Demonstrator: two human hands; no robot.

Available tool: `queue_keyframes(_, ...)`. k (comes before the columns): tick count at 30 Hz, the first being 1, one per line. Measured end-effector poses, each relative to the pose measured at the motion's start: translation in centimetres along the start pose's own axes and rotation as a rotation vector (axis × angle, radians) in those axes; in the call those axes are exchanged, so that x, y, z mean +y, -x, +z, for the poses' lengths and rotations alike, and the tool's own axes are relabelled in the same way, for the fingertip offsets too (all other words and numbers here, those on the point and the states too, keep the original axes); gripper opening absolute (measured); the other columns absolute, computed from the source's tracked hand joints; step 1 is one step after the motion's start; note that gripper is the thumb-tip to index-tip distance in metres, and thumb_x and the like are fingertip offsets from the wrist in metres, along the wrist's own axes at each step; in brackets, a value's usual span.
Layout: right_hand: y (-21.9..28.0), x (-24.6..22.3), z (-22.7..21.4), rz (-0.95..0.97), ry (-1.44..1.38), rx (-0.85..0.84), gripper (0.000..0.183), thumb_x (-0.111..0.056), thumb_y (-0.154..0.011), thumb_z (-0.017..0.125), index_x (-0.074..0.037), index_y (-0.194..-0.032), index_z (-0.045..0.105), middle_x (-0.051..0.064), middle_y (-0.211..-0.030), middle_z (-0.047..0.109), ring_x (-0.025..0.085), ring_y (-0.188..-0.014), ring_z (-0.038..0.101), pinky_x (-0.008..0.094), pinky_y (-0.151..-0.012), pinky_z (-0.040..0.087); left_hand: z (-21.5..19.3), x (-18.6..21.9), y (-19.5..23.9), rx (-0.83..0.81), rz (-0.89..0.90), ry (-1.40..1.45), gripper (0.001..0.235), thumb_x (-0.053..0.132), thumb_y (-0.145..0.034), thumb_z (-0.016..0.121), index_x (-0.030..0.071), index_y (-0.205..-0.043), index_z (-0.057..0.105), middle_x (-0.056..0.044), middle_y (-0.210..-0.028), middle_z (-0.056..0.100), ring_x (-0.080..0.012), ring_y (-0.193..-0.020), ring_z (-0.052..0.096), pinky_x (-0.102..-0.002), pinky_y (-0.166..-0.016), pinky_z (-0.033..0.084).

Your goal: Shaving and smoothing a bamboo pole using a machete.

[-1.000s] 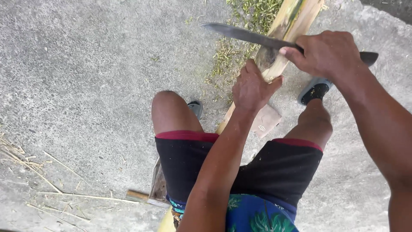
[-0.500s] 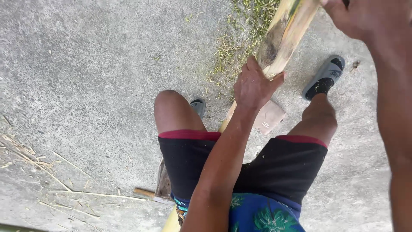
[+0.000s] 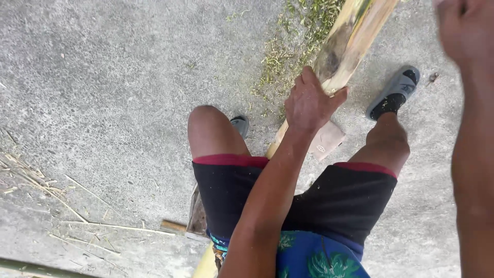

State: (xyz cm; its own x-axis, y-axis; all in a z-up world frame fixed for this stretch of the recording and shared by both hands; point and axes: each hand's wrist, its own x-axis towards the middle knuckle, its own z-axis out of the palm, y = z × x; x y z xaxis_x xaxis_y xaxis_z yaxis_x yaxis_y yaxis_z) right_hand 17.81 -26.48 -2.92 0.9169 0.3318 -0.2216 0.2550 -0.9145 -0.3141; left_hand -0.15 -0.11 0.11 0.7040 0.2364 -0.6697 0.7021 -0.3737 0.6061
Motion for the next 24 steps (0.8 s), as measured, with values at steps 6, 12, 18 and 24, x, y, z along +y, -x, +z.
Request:
queue_keyframes(6,5.5,-5.3,2.7,-0.034,0.249,-0.132,0.056,-0.049,-0.118,0.049,-0.006,-0.084,0.065,0.005,-0.054,0.054,0.024,-0.046,0.056,0.044,-0.060,0.051,0.0,0.1,-0.2,0.034,0.019,-0.019,0.086,0.059,-0.070,0.080,0.001,-0.125,0.047,-0.027,-0.112,0.064,-0.0446,-0.104,0.067,-0.054,-0.088,0.054)
queue_keyframes(12,5.0,-10.4,0.6,-0.252,0.339,-0.415,0.057,-0.059,-0.101,0.051,-0.012,-0.073,0.067,0.003,-0.039,0.049,0.018,-0.035,0.052,0.043,-0.047,0.045,0.1,-0.3,-0.5,0.025,0.035,-0.016,0.086,0.056,-0.070,0.081,-0.001,-0.125,0.046,-0.028,-0.111,0.063,-0.0435,-0.102,0.068,-0.053,-0.084,0.056)
queue_keyframes(18,0.4,-6.9,0.2,-0.092,0.336,-0.182,0.062,-0.056,-0.117,0.043,-0.008,-0.084,0.065,0.006,-0.056,0.049,0.025,-0.050,0.052,0.046,-0.057,0.049,-0.3,0.2,-0.2,0.013,0.024,-0.042,0.083,0.058,-0.072,0.080,-0.001,-0.121,0.048,-0.028,-0.113,0.064,-0.0434,-0.104,0.068,-0.053,-0.085,0.056)
queue_keyframes(24,4.8,-10.6,2.3,-0.107,0.195,-0.260,0.059,-0.061,-0.119,0.046,-0.012,-0.095,0.069,0.007,-0.057,0.055,0.028,-0.057,0.061,0.045,-0.064,0.051,1.0,-0.7,-0.6,0.061,0.057,-0.046,0.091,0.057,-0.069,0.081,-0.003,-0.127,0.046,-0.028,-0.114,0.064,-0.0431,-0.104,0.068,-0.053,-0.086,0.055)
